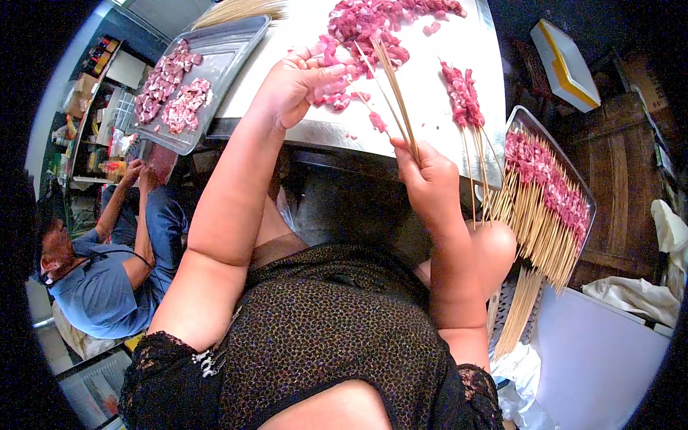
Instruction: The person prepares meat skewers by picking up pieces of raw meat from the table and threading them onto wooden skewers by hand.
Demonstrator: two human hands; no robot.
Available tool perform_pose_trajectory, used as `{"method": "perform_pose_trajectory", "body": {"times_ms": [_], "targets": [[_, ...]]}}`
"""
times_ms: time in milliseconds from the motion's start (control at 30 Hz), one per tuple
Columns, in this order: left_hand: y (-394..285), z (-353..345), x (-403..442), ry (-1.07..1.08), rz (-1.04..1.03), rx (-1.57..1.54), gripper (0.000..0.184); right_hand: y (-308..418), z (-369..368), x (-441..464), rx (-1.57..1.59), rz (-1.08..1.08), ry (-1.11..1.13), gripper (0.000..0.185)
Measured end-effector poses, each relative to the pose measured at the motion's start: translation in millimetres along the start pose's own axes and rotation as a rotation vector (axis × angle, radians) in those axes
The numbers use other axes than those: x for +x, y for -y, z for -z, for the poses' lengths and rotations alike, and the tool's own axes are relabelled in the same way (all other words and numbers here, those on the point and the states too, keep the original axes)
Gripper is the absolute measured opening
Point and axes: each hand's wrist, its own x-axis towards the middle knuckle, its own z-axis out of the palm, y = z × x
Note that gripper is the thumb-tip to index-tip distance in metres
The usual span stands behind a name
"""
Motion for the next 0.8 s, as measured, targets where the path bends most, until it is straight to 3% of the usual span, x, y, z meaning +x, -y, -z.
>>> {"method": "perform_pose_trajectory", "body": {"times_ms": [467,600,800], "targets": [[2,2,3,-0.114,-0.042,-0.162,0.009,-2,-1,0,0.087,-0.064,0.005,0.018],[5,-8,-1,-0.176,-0.055,-0.219,0.011,-2,-6,1,0.058,-0.023,-0.012,0.017],[19,-12,0,-0.094,-0.101,-0.235,0.02,-8,-9,3,0.11,-0.012,-0.032,0.016]]}}
